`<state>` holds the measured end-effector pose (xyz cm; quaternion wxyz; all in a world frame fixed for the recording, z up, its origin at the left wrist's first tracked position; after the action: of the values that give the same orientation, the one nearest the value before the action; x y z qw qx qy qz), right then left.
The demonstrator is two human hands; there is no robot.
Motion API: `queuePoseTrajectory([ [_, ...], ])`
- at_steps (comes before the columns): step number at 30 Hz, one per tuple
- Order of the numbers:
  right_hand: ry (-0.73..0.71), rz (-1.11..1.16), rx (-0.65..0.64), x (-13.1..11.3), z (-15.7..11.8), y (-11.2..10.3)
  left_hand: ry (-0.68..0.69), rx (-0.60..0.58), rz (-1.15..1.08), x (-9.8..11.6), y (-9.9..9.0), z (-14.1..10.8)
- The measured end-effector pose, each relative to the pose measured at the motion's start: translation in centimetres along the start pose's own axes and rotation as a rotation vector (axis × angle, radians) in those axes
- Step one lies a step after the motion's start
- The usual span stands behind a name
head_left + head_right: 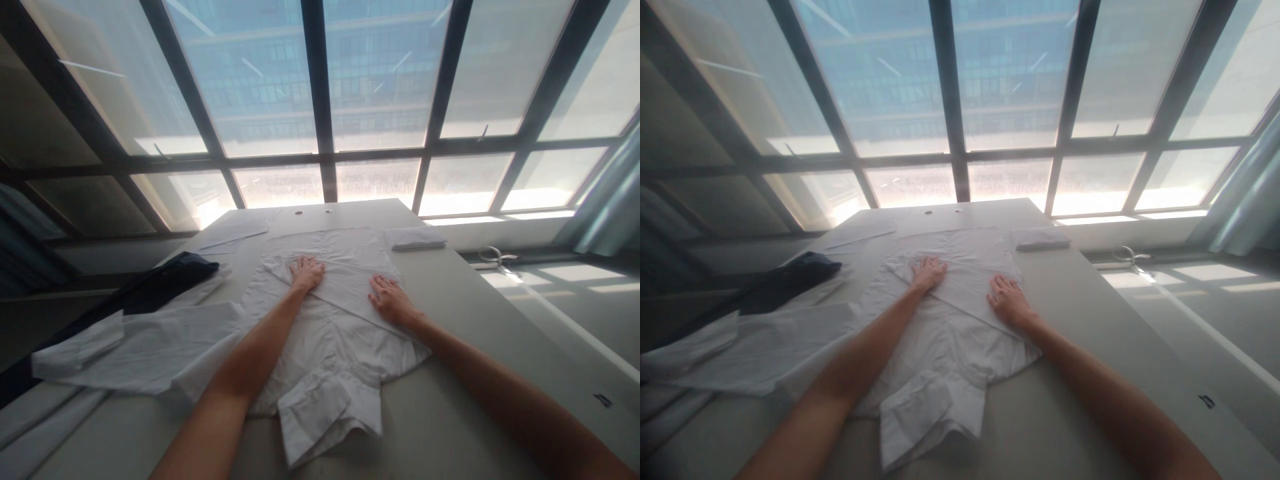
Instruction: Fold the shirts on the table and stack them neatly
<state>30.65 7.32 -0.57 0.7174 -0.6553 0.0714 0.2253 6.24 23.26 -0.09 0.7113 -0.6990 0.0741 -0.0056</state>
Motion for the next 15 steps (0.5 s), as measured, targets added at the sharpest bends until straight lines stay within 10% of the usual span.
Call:
queuePoseTrajectory([
  [6, 0.002, -0.001, 0.003, 0.1, 0.0, 0.1, 0.154, 0.062, -0.036, 4.1, -0.5, -2.6],
  [11, -0.003, 0.008, 0.002, 0.0, 0.1, 0.1, 0.648, 0.085, -0.033, 11.0, -0.4, -7.1],
  [15, -0.005, 0.025, 0.003, 0.0, 0.1, 0.1, 0.752, 0.079, -0.032, 12.0, -0.1, -8.0],
])
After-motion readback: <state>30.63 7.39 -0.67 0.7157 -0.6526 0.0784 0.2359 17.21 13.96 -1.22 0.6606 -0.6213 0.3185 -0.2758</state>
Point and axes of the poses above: each hand's wrist, its own z-axis towards the middle knuckle, its own y-axis out of the palm, x = y × z, the point moved 5 cm from there along z, towards the middle knuckle, and after that the axes turned 12 degrees about z, right-handed, at the moved point
